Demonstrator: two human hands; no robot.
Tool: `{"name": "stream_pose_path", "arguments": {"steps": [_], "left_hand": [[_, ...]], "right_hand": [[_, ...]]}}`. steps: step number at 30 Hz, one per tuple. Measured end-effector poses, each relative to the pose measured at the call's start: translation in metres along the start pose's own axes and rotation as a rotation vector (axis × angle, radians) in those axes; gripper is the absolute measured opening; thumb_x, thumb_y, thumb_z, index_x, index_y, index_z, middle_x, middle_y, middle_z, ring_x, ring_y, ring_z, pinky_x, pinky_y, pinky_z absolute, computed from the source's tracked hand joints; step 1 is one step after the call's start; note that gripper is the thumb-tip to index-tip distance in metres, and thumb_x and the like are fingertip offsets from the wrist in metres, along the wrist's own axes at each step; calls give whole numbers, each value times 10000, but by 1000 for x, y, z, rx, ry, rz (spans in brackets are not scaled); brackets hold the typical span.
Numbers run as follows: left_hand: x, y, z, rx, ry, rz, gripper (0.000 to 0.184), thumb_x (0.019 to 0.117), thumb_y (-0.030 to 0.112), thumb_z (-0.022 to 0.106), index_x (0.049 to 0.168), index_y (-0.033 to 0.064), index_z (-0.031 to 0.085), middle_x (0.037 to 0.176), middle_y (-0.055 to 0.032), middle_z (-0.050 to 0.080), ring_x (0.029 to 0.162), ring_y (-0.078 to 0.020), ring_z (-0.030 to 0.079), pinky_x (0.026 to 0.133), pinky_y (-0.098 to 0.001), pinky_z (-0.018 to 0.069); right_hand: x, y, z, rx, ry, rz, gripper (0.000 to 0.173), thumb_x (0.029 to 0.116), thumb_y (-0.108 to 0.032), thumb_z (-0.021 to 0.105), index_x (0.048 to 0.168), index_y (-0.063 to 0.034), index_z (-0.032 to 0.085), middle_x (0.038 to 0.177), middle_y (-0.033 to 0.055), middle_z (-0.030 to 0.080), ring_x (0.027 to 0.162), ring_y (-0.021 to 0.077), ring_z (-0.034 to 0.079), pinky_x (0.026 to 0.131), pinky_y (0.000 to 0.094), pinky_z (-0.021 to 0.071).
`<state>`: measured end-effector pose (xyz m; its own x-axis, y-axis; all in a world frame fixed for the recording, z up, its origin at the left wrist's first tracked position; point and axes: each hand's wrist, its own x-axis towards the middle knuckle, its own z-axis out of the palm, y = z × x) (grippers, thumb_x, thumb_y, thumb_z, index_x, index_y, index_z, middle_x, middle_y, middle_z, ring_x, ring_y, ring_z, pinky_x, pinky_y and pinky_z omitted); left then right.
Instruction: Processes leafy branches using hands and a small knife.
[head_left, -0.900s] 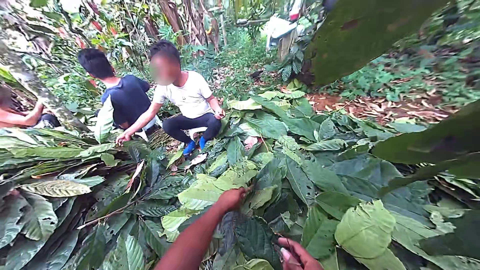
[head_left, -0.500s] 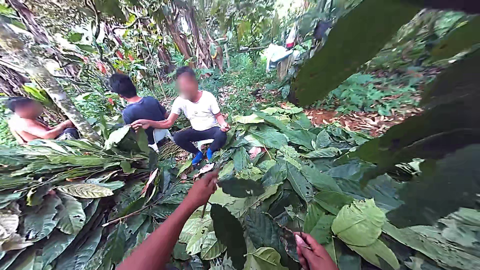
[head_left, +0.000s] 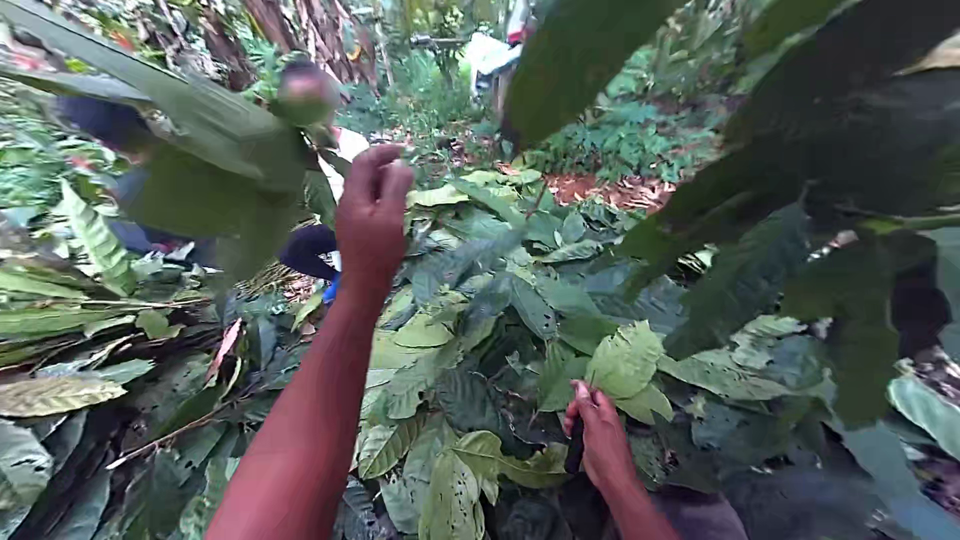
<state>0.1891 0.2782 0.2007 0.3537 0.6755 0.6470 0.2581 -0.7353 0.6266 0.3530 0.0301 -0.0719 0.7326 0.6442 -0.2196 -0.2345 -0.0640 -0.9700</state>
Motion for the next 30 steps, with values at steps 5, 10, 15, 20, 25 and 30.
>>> {"name": "stream_pose_path", "arguments": {"steps": [5,10,15,20,25,30], "left_hand": [[-162,-159,67,343,-675,-675,558,1070,476,469,1285,-11,639,1161,-273,678,1100,-431,655,985,-646,481],[-345,-222,126,-5,-512,-1283,756,1001,560,576,1424,-63,508,1380,-321,558,1292,-451,540,1067,-634,431],[-266,-196,194,-55,-334,-955,904,909,544,704,1524,-36,383,1447,-300,514,1356,-401,509,1135,-567,413],[-196,-120,255,-35,-595,-702,679,1000,280,638,1571,38,360,1487,-233,517,1357,-345,535,1145,-529,421],[-231,-78,283,-142,-713,-475,701,973,20,552,1619,141,309,1523,-156,507,1336,-291,567,1097,-507,485],[-246,-52,257,-179,-802,-351,556,986,82,577,1526,44,449,1411,-200,594,1260,-323,617,1054,-524,503]], "right_hand": [[4,-20,-10,55,-39,52,326,1082,-203,460,1326,-4,548,819,43,586,631,119,589,587,282,540],[10,-32,-15,135,-67,15,299,1048,-163,472,1286,-10,569,800,12,581,624,93,588,576,252,540],[9,-35,-22,232,-44,-55,282,1034,-129,424,1250,-11,561,734,-40,584,596,65,591,568,234,547],[7,-48,-40,428,-12,-192,281,1100,-201,324,1207,-116,569,735,-81,621,616,70,630,595,258,583],[14,-47,-53,474,-38,-214,294,1104,-220,339,1202,-146,606,758,-62,646,633,83,642,610,265,587],[15,-44,-58,480,-56,-197,263,1093,-226,387,1202,-128,605,744,-68,623,615,73,625,594,253,578]]}}
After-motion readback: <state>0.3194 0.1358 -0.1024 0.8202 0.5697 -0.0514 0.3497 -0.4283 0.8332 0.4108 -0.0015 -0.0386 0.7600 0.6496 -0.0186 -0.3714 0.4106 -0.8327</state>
